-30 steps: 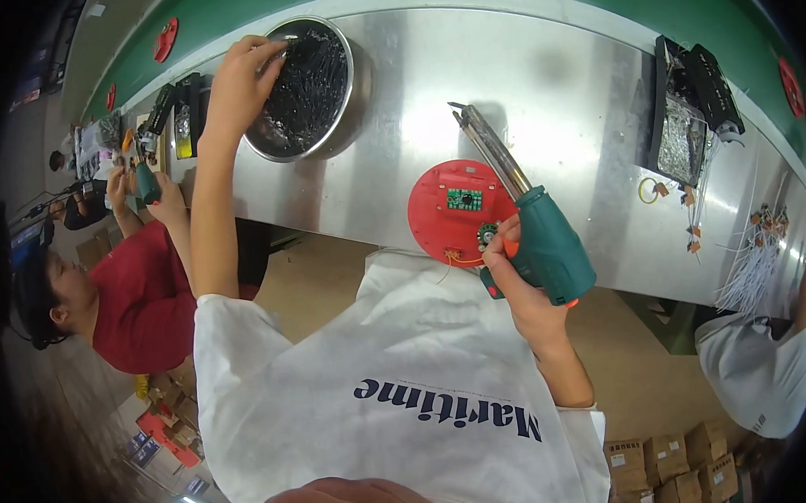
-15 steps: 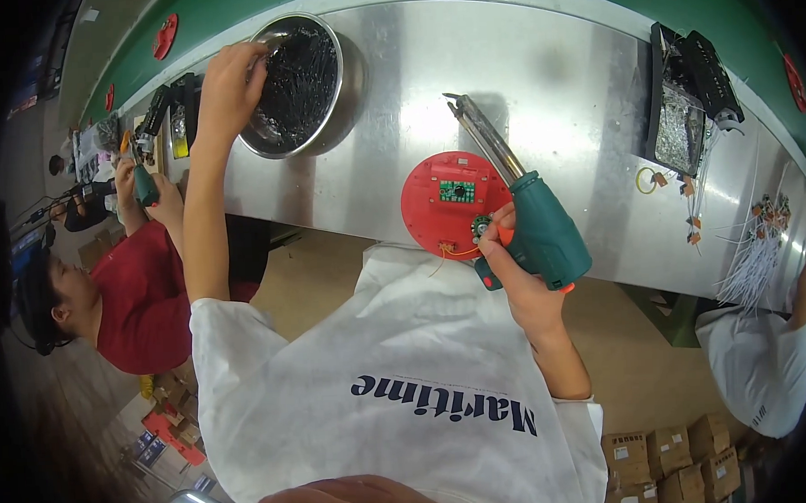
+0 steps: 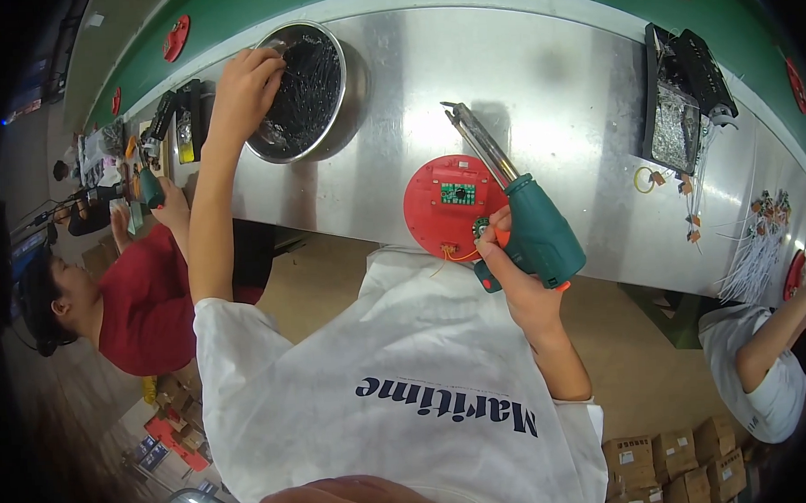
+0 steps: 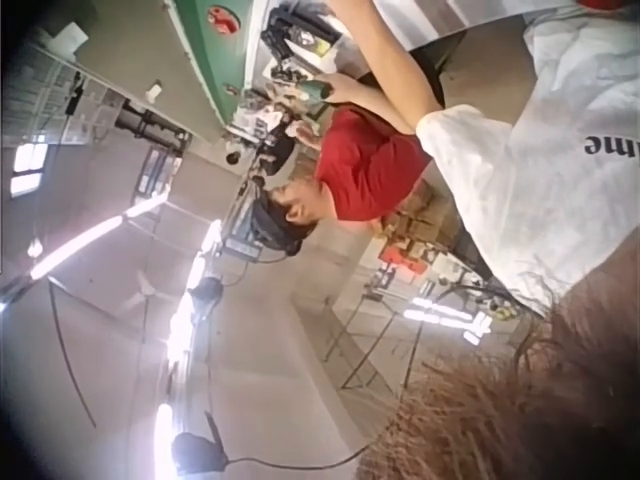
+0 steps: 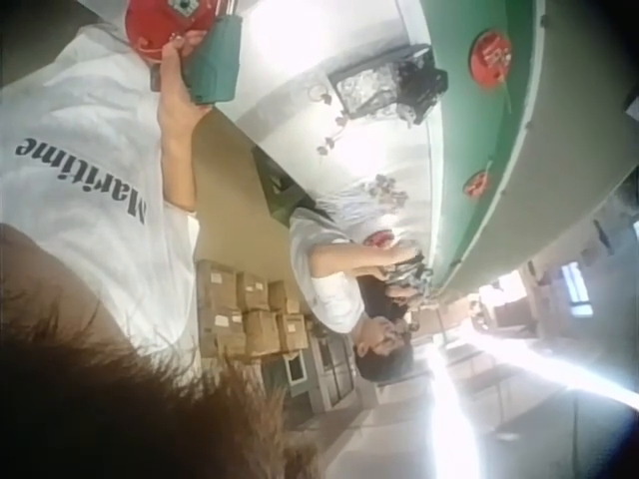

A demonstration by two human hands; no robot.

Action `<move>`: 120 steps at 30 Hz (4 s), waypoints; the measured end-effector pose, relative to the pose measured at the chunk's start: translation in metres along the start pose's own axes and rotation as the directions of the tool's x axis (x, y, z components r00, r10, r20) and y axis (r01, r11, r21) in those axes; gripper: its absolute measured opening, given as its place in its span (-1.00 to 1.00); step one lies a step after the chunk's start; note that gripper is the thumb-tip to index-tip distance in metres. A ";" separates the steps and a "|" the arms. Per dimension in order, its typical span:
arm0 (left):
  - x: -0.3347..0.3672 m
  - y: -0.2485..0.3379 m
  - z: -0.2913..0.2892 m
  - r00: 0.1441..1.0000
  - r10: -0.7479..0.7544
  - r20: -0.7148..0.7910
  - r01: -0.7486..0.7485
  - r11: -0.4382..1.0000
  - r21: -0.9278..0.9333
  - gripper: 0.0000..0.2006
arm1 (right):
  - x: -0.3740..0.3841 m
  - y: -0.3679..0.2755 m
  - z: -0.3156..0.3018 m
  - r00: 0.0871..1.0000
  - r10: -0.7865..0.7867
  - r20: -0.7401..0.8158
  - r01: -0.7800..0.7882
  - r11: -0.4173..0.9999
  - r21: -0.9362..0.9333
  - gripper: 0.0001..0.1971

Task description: Soldering electronic components onto circular printed circuit boards.

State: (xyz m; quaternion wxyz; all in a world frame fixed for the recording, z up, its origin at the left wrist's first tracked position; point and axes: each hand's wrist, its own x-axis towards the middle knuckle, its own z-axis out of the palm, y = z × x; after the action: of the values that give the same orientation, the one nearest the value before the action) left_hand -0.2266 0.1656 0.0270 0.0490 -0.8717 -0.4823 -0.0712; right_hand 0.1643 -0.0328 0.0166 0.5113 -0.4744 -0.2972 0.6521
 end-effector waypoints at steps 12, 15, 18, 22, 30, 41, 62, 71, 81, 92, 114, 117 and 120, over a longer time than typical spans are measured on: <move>-0.013 0.007 -0.006 0.808 -0.588 -0.032 0.390 0.574 -0.720 -0.84 | 0.003 -0.001 0.001 1.000 -0.017 0.024 0.017 1.000 -0.004 -0.67; -0.014 0.009 -0.006 0.713 -0.699 0.047 0.339 0.285 -0.897 -0.85 | 0.003 -0.001 0.001 1.000 0.001 0.017 -0.001 1.000 -0.002 -0.67; -0.014 0.010 -0.006 0.787 -0.617 -0.023 0.420 0.563 -0.712 -0.84 | 0.003 -0.001 0.001 1.000 0.010 0.011 -0.010 1.000 -0.004 -0.67; -0.001 0.013 0.000 0.955 -0.278 -0.106 0.239 0.929 -0.283 -0.80 | 0.003 0.002 0.000 0.999 -0.006 0.034 0.006 1.000 -0.008 -0.67; 0.011 0.007 0.008 0.992 -0.118 -0.044 0.114 0.990 -0.081 -0.91 | 0.001 -0.001 0.003 1.000 -0.009 0.002 0.009 1.000 -0.012 -0.68; -0.009 0.011 0.004 0.847 -0.522 -0.096 0.414 0.763 -0.496 -0.89 | 0.004 0.001 0.000 0.999 0.042 0.033 -0.043 0.999 0.008 -0.68; -0.035 0.218 -0.058 0.944 -0.301 0.134 0.299 0.611 -0.733 -0.85 | 0.003 0.000 0.003 0.999 0.045 0.007 -0.045 0.996 0.079 -0.68; -0.043 0.270 -0.014 0.978 -0.194 0.075 0.165 0.508 -0.845 -0.85 | 0.005 0.007 -0.003 1.000 0.002 -0.002 -0.002 1.000 0.013 -0.66; -0.048 0.276 -0.007 0.987 -0.144 0.073 0.132 0.461 -0.878 -0.86 | 0.003 0.001 0.000 0.997 0.065 -0.038 -0.065 0.998 0.005 -0.65; -0.045 0.285 -0.004 0.957 -0.260 0.131 0.218 0.341 -0.914 -0.88 | 0.009 -0.007 0.002 0.994 0.104 -0.030 -0.103 0.994 0.030 -0.65; -0.049 0.289 -0.007 0.915 -0.362 0.181 0.288 0.269 -0.919 -0.85 | 0.011 -0.005 -0.003 0.981 0.194 -0.025 -0.188 0.970 0.158 -0.72; -0.045 0.286 0.004 0.868 -0.492 0.071 0.274 0.353 -0.895 -0.83 | 0.006 -0.007 -0.018 0.986 0.162 -0.026 -0.159 0.983 0.094 -0.73; -0.045 0.284 0.010 0.847 -0.528 0.059 0.301 0.386 -0.872 -0.87 | -0.003 -0.016 -0.031 0.992 0.129 0.012 -0.129 0.992 0.004 -0.75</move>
State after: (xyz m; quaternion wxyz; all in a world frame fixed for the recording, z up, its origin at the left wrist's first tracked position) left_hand -0.0090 -0.0210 0.0046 -0.3526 -0.6135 -0.5761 -0.4092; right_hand 0.1993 -0.0341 0.0194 0.4676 -0.4875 -0.2672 0.6873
